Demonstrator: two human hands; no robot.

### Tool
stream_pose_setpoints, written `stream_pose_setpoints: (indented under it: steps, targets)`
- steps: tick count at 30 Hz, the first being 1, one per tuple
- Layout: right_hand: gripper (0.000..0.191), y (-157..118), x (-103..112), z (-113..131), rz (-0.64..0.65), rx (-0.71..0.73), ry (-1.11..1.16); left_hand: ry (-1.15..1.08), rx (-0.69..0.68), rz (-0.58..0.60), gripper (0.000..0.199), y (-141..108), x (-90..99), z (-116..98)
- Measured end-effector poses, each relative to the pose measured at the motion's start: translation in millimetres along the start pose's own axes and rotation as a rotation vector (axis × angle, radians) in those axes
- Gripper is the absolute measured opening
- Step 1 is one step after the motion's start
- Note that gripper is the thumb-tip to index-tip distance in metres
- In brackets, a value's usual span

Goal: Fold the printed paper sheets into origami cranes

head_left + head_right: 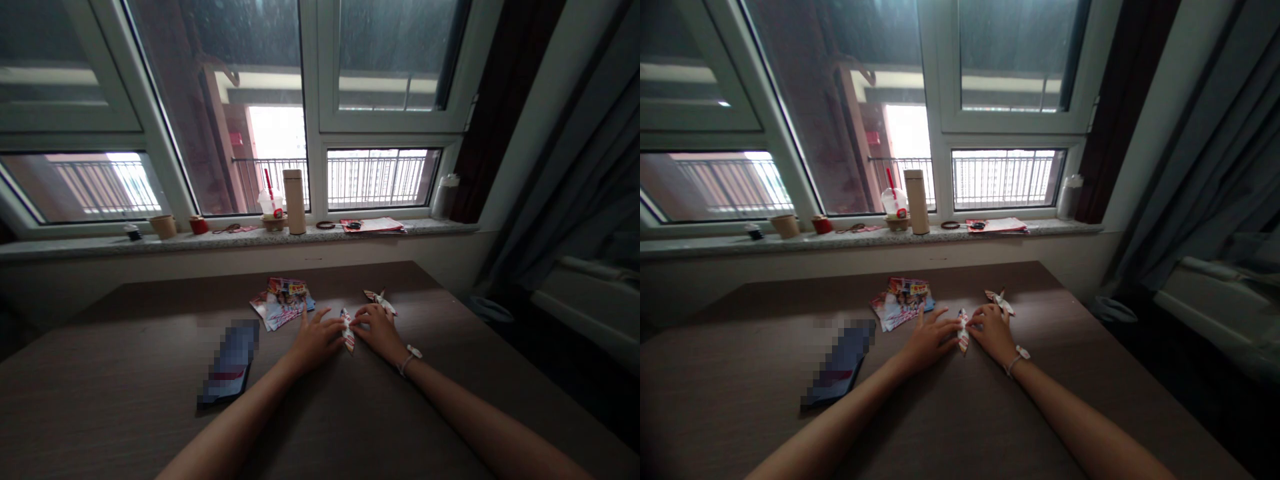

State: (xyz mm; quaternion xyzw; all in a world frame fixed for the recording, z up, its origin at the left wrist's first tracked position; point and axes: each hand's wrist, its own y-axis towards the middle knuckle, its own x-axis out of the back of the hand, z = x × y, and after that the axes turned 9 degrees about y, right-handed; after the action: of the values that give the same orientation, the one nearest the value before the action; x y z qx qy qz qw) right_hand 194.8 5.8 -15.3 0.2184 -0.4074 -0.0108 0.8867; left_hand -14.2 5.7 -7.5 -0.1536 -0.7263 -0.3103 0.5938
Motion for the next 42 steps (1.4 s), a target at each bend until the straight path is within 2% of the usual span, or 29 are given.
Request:
stream_pose_setpoints:
  steps: [5,10,16,19,26,35,42]
  targets:
    - [0.014,-0.6,-0.1,-0.2,0.028,-0.027,0.044,0.082,0.006,-0.041,0.039,-1.9,-2.7,-0.5]
    - [0.013,-1.4,1.1,2.6,0.047,-0.047,0.051,0.155,0.043,-0.068,0.033,-3.2,-1.5,-3.6]
    - [0.014,-0.5,1.2,4.8,0.065,-0.074,0.056,0.225,0.224,-0.079,0.027,-1.6,0.7,-11.8]
    - [0.013,-0.6,1.3,5.4,0.071,-0.074,0.043,0.245,0.259,-0.097,0.029,-1.0,-1.5,-14.1]
    - [0.013,-1.2,0.0,5.6,0.063,-0.058,0.02,0.175,0.27,-0.085,0.034,-4.2,-2.5,-13.0]
    - [0.016,-0.3,0.5,5.8,0.077,-0.062,0.005,0.1,0.36,-0.053,0.034,0.6,-4.1,-12.1]
    - [0.016,-3.8,-1.7,10.9,0.051,-0.083,0.029,0.082,0.337,-0.021,0.037,-3.3,-0.6,-15.9]
